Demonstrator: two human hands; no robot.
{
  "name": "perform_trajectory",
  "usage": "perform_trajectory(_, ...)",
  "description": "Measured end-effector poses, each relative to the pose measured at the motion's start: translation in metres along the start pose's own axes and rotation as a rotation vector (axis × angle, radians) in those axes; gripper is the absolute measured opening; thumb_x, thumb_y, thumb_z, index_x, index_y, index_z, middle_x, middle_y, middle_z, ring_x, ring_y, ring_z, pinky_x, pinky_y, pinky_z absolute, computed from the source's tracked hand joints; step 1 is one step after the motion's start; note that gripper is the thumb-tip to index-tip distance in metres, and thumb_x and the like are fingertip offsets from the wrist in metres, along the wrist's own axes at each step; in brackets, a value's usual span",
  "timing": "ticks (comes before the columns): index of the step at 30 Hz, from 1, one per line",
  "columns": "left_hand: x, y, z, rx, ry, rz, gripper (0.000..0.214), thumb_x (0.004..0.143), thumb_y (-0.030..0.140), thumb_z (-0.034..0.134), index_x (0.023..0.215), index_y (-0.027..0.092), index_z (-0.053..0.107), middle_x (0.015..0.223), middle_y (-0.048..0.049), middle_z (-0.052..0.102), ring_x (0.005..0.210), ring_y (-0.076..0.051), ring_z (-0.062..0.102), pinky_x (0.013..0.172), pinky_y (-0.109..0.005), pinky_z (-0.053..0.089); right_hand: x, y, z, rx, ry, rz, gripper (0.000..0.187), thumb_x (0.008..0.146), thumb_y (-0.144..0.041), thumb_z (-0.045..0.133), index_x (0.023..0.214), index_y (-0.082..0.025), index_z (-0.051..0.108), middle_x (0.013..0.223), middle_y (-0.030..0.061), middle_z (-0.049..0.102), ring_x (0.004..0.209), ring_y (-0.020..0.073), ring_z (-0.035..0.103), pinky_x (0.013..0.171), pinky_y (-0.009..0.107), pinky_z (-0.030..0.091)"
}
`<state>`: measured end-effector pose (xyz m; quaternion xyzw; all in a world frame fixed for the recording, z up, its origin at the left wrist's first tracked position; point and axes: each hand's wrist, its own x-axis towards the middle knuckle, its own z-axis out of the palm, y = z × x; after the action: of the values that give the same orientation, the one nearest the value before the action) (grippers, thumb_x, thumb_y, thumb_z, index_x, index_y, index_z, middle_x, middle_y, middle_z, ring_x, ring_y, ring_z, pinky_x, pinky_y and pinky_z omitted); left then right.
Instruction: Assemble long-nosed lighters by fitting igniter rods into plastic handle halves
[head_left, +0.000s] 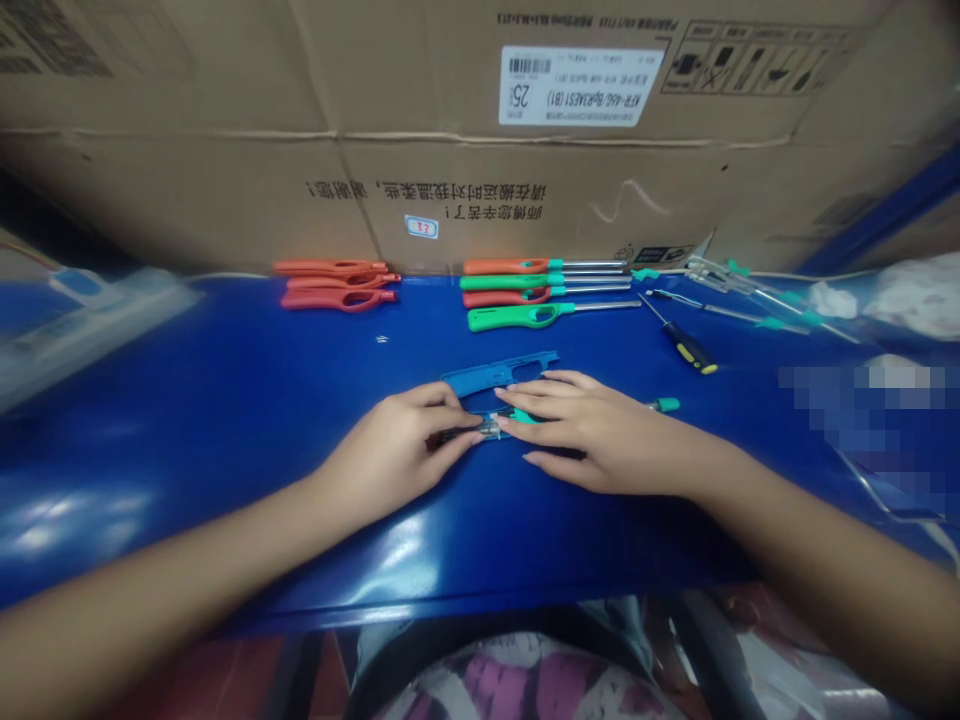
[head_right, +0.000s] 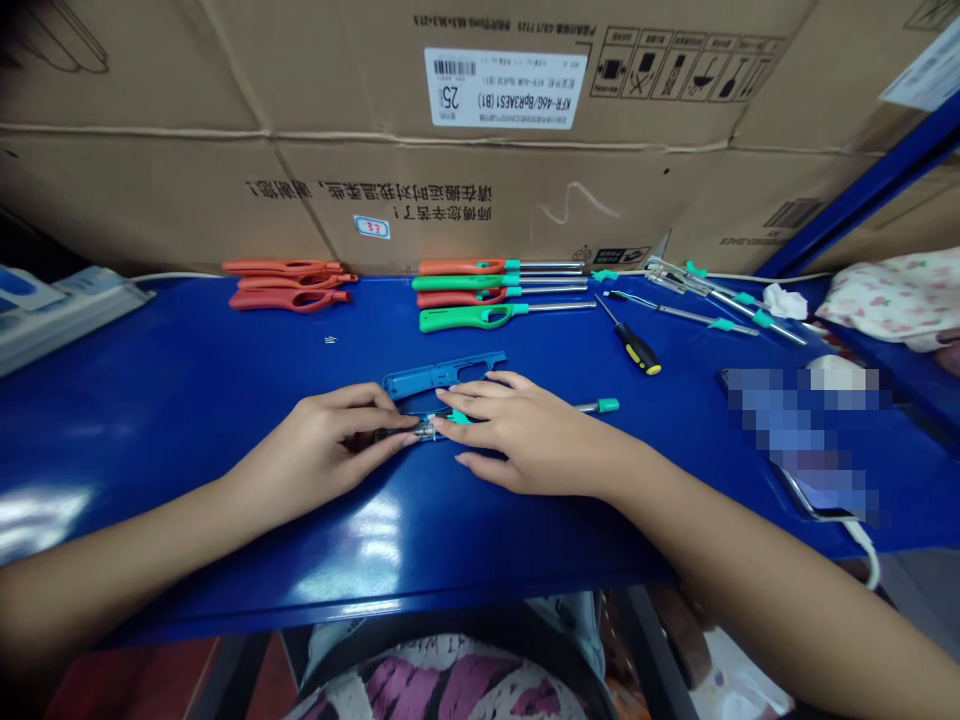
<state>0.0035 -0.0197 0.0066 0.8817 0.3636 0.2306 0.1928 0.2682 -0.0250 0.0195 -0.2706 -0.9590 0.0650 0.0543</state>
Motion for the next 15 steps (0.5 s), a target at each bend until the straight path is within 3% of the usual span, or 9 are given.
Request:
perform_trajectory(4,-0.001,0.000,0.000,-0.005,0.000,0.011,0.018,0.096,0.026,0.063,0.104,0.019,0.078,0.092,-0.0039,0.067,0.071,-0.012,0.064,0.065,-0.024,0.051,0.002,0.004,-0.001,0.052,0.101,0.053,0.040,0.101,-0.029,0.052,0.139,-0.025,0.060,0.154,0.0107,0.049,0.139,0.0278,0.049,0.114,0.052,0.038)
perform_trajectory(9,-0.002,-0.002,-0.001,0.037,-0.008,0.045,0.021,0.097,0.026,0.061,0.110,0.020,0.076,0.095,-0.0044,0.069,0.080,-0.014,0.067,0.071,-0.025,0.053,0.003,0.013,0.002,0.193,0.290,0.128,0.029,0.096,-0.025,0.059,0.123,-0.023,0.070,0.121,0.0076,0.070,0.114,0.0232,0.060,0.099,0.043,0.047)
perform_trajectory(15,-0.001,-0.005,-0.004,0.138,0.025,0.093,0.027,0.096,0.032,0.062,0.118,0.020,0.071,0.104,-0.0046,0.072,0.088,-0.018,0.068,0.074,-0.028,0.054,0.001,0.017,0.003,0.229,0.247,0.120,0.023,0.094,-0.026,0.063,0.116,-0.021,0.070,0.111,0.0081,0.068,0.105,0.0221,0.059,0.094,0.041,0.044)
